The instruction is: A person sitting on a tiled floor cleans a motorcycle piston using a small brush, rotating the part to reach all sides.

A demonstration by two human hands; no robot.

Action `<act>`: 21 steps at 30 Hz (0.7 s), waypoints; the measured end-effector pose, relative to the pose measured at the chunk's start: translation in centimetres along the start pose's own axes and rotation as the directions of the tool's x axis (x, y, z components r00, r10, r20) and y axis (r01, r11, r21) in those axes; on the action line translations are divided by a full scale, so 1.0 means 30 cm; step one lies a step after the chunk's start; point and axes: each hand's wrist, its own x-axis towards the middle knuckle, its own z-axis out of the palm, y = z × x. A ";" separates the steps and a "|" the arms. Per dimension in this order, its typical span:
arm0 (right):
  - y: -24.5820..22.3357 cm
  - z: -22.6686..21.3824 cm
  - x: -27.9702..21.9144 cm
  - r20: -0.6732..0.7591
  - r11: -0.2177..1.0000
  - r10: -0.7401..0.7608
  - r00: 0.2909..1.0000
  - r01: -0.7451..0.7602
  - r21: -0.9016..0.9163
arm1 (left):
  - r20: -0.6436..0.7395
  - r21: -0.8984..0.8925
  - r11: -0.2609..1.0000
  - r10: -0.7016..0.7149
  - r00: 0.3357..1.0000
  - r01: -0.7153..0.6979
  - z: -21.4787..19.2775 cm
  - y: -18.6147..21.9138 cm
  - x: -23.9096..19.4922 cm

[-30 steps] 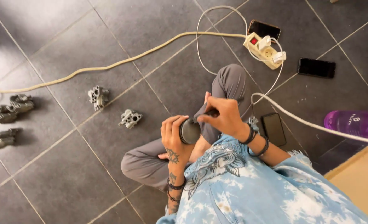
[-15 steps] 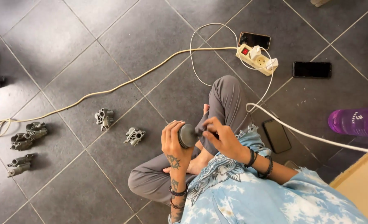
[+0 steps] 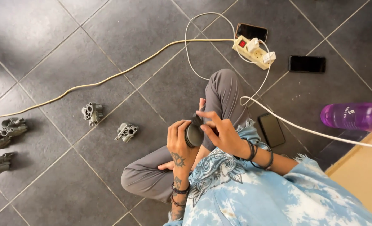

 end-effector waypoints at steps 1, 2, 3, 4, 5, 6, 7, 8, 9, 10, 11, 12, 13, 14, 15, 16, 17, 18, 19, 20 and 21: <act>-0.014 0.016 -0.024 0.003 1.000 0.001 1.000 -0.001 0.003 | 0.000 0.003 1.000 -0.003 1.000 0.003 -0.026 -0.008 -0.005; -0.023 0.018 -0.046 0.032 1.000 0.022 0.999 -0.022 0.022 | -0.017 0.006 1.000 -0.029 0.999 0.029 -0.038 -0.012 -0.006; -0.031 0.020 -0.068 0.060 0.998 0.042 0.997 -0.044 0.040 | -0.035 0.009 0.998 -0.055 0.998 0.056 -0.049 -0.015 -0.007; -0.019 0.030 -0.074 0.065 0.998 0.046 0.997 -0.048 0.040 | -0.034 0.008 0.998 -0.061 0.998 0.061 -0.052 -0.022 -0.011; -0.005 0.039 -0.080 0.082 0.997 0.060 0.995 -0.063 0.043 | -0.054 0.054 0.996 -0.066 0.996 0.069 -0.053 -0.030 -0.015; 0.007 0.046 -0.097 0.097 0.996 0.076 0.992 -0.080 0.045 | -0.071 0.097 0.992 -0.070 0.995 0.077 -0.053 -0.031 -0.027; 0.017 0.045 -0.080 0.099 0.995 0.082 0.992 -0.086 0.043 | -0.068 0.095 0.992 -0.075 0.995 0.081 -0.046 -0.014 -0.029; 0.029 0.048 -0.056 0.053 0.993 0.081 0.995 -0.085 0.087 | -0.056 0.070 0.995 -0.065 0.996 0.069 -0.039 -0.002 -0.026; 0.040 0.050 -0.031 0.006 0.988 0.081 0.997 -0.081 0.131 | -0.044 0.045 0.997 -0.055 0.997 0.057 -0.032 0.010 -0.021; 0.023 0.044 -0.050 0.008 0.989 0.081 0.997 -0.081 0.127 | -0.047 0.042 0.997 -0.057 0.997 0.059 -0.035 0.001 -0.015; 0.005 0.038 -0.068 0.029 0.987 0.101 0.994 -0.103 0.119 | -0.062 0.049 0.997 -0.054 0.997 0.057 -0.037 -0.008 -0.008; -0.013 0.033 -0.087 0.055 0.985 0.121 0.991 -0.127 0.113 | -0.078 0.060 0.996 -0.055 0.995 0.060 -0.041 -0.016 -0.005; -0.001 0.030 -0.077 0.062 0.986 0.122 0.991 -0.128 0.110 | -0.082 0.059 0.996 -0.061 0.995 0.066 -0.038 -0.012 0.011; 0.007 0.030 -0.080 0.055 0.987 0.119 0.991 -0.124 0.103 | -0.078 0.076 0.996 -0.043 0.996 0.049 -0.040 -0.005 0.017; 0.015 0.030 -0.084 0.049 0.988 0.116 0.992 -0.120 0.096 | -0.074 0.093 0.995 -0.025 0.997 0.032 -0.041 0.002 0.023; 0.022 0.020 -0.066 0.054 0.987 0.125 0.991 -0.130 0.099 | -0.068 0.095 0.995 -0.034 0.997 0.041 -0.024 0.016 0.012; 0.027 0.010 -0.048 0.019 0.988 0.100 0.995 -0.101 0.116 | -0.039 0.079 0.996 -0.035 0.999 0.038 -0.008 0.033 0.002; 0.034 0.005 -0.022 -0.021 0.989 0.067 0.998 -0.063 0.135 | -0.014 0.067 0.997 -0.027 1.000 0.028 0.005 0.042 0.001; 0.029 0.013 -0.058 -0.019 0.988 0.069 0.997 -0.065 0.141 | -0.011 0.072 0.997 -0.029 1.000 0.030 -0.005 0.037 0.002; 0.029 0.015 -0.088 0.008 0.988 0.084 0.996 -0.084 0.130 | -0.029 0.075 0.996 -0.040 0.999 0.042 -0.005 0.031 0.011; 0.029 0.017 -0.118 0.035 0.988 0.099 0.994 -0.102 0.118 | -0.048 0.079 0.995 -0.052 0.998 0.055 -0.007 0.025 0.019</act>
